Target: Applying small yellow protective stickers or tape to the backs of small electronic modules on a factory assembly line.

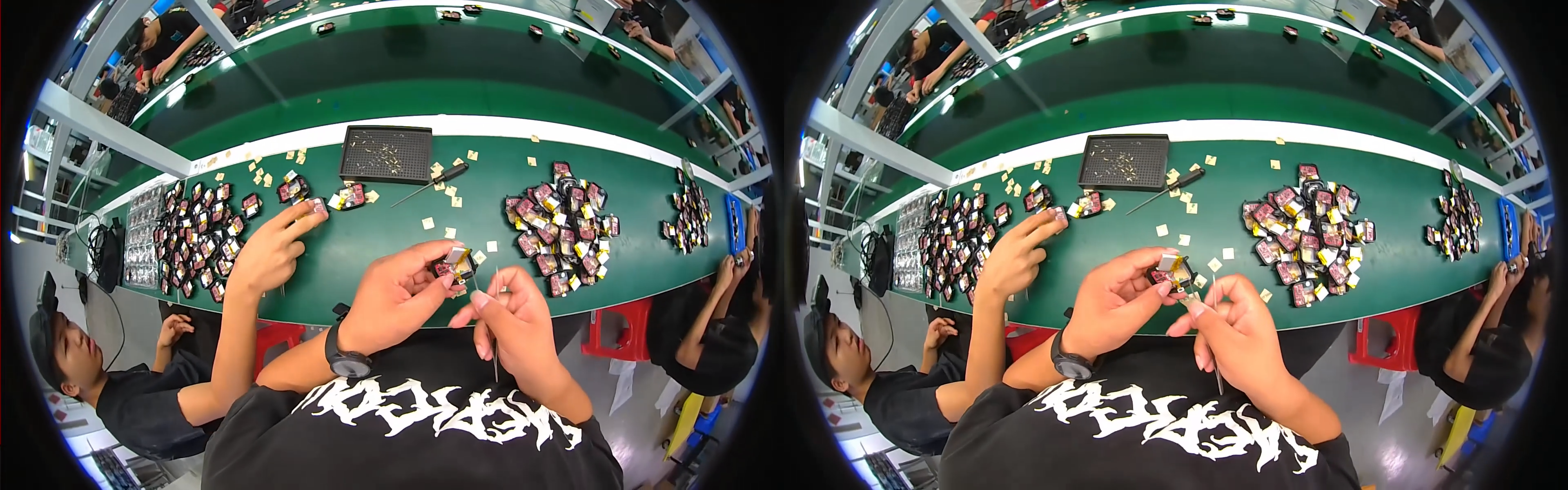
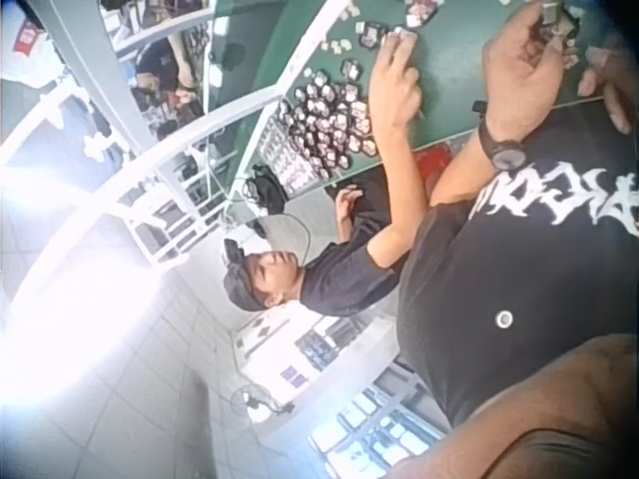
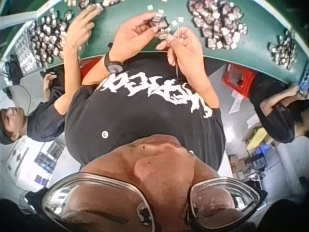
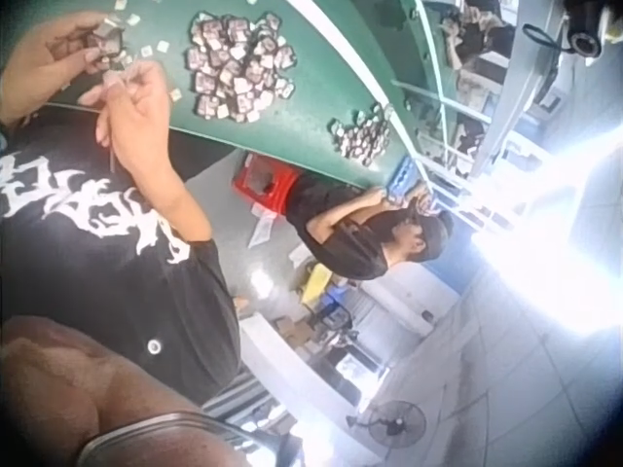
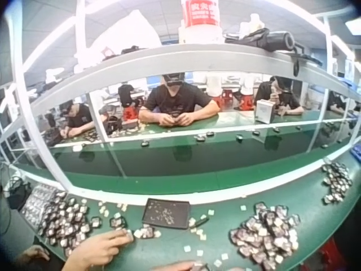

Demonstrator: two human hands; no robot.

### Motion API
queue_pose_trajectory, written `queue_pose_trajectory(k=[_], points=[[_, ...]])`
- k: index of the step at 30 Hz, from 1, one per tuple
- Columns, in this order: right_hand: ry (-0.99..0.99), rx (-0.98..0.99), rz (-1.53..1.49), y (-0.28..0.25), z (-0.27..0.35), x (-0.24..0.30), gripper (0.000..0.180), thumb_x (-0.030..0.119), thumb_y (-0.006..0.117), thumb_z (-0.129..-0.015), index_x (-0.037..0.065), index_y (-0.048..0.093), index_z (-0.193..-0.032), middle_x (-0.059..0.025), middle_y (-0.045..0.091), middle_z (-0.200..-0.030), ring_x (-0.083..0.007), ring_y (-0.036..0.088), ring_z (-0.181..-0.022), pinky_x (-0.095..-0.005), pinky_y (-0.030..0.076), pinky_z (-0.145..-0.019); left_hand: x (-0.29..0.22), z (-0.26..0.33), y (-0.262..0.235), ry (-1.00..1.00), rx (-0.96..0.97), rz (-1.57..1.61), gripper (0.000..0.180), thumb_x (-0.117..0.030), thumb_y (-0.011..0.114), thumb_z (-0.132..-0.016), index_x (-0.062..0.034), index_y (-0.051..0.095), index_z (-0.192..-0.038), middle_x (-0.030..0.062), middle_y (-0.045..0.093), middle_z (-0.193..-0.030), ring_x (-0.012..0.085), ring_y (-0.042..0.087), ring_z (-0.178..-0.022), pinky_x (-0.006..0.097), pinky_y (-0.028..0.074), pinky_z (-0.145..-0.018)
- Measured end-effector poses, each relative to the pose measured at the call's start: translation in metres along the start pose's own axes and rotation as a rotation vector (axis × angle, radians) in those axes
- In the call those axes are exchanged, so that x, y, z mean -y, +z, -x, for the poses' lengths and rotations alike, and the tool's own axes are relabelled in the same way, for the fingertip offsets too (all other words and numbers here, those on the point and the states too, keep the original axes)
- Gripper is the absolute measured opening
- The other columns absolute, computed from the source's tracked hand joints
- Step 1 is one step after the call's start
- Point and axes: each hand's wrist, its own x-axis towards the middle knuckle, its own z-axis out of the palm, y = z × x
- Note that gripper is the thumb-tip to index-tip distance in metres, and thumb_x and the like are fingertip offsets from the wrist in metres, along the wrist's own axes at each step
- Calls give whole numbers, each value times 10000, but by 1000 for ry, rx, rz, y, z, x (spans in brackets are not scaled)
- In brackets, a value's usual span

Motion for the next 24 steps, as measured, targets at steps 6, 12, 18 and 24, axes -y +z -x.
queue_pose_trajectory(k=[6, 12, 18, 24], points=[[37, -24, 33, -1, -9, -7, 157, 67, 564, -1043, 74, 407, -1029, -190, 705, -815, -80, 509, -419, -222, 378, -375, -7, 2, -2, 169, 52, -521, 385, 56, 597, -989, 24, 608, -1373, 135, 690, -1179, 171, 709, -987, 295, 593, -855], [-24, -17, 35, -2, -12, -17, 161, 51, 561, -1041, 80, 404, -1024, -157, 699, -837, -64, 496, -449, -209, 381, -402, -4, -2, -12, 70, 73, -319, 375, 23, 605, -996, 22, 617, -1370, 149, 705, -1166, 161, 724, -900, 274, 596, -792], [-90, 40, 83, -16, -10, -18, 154, 37, 561, -1038, 80, 414, -1053, -113, 689, -842, -43, 488, -533, -194, 389, -477, -7, -5, -10, -224, 18, 32, 357, -27, 593, -1022, 63, 594, -1367, 107, 707, -1091, 137, 710, -874, 261, 597, -779], [-377, -64, 257, -25, -12, -11, 353, 29, 737, -923, 27, 598, -1248, -12, 614, -803, -29, 502, -648, -203, 369, -541, -7, -4, -3, -192, 61, -87, 326, -42, 595, -1025, 57, 616, -1335, 67, 713, -1042, 101, 697, -858, 243, 585, -763]])
